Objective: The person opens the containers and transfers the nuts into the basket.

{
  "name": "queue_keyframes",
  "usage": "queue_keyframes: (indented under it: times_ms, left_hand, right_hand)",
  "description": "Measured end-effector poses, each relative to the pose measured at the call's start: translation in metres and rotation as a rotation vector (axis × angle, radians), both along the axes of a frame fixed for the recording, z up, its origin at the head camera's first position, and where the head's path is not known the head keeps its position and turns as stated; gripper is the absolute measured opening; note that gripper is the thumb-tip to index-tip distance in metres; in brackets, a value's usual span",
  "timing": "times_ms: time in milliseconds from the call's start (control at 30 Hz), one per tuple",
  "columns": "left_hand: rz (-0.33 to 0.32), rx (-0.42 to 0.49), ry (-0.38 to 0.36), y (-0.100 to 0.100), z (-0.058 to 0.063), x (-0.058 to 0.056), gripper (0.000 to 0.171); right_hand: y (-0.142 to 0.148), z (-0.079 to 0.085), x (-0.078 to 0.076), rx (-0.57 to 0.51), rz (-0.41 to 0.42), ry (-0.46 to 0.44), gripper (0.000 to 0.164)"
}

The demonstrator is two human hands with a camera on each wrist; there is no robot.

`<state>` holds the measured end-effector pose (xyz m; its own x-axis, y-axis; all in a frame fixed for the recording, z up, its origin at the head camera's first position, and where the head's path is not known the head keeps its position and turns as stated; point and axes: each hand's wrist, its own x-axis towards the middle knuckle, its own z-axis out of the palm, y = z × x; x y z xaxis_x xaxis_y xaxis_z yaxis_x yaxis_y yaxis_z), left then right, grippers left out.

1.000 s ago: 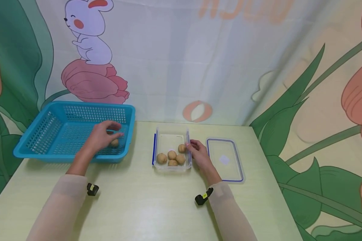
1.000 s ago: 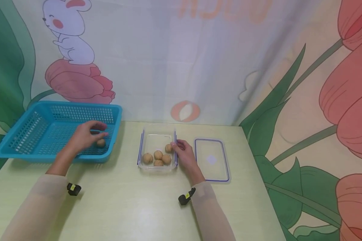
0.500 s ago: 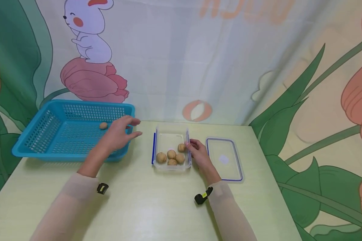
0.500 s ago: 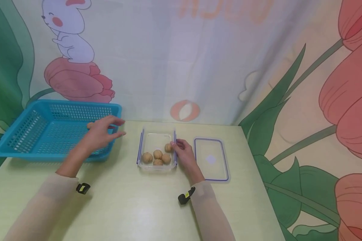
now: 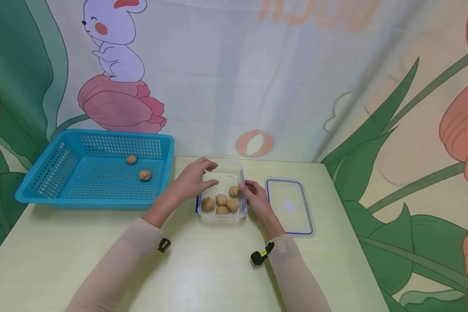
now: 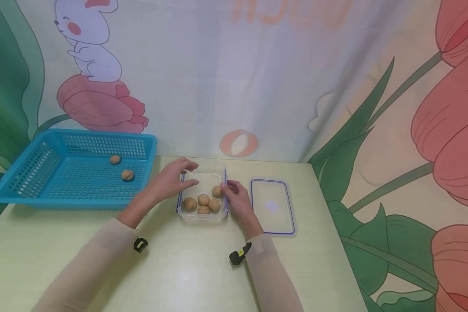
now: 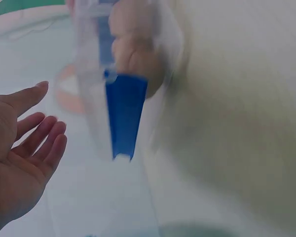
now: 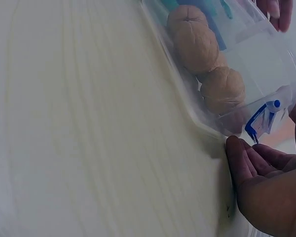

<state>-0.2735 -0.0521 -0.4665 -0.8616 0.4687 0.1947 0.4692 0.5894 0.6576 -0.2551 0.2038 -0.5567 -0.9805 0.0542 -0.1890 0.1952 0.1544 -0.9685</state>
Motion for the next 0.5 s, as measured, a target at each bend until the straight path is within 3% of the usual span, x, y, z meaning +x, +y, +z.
queue_keyframes:
  times_ms: [233, 367, 500]
  left_hand:
    - [-0.038, -0.021, 0.018, 0.026, -0.018, -0.014, 0.048]
    - [-0.102, -0.040, 0.028, 0.032, -0.027, -0.019, 0.046]
    - [-0.126, -0.045, 0.019, 0.035, -0.033, -0.024, 0.043]
  right_hand:
    - [-0.001, 0.002, -0.004, 0.018, -0.005, 0.017, 0.053]
    - [0.000, 0.000, -0.003, 0.013, 0.005, 0.013, 0.054]
    - [0.000, 0.001, -0.004, 0.013, 0.021, 0.024, 0.054]
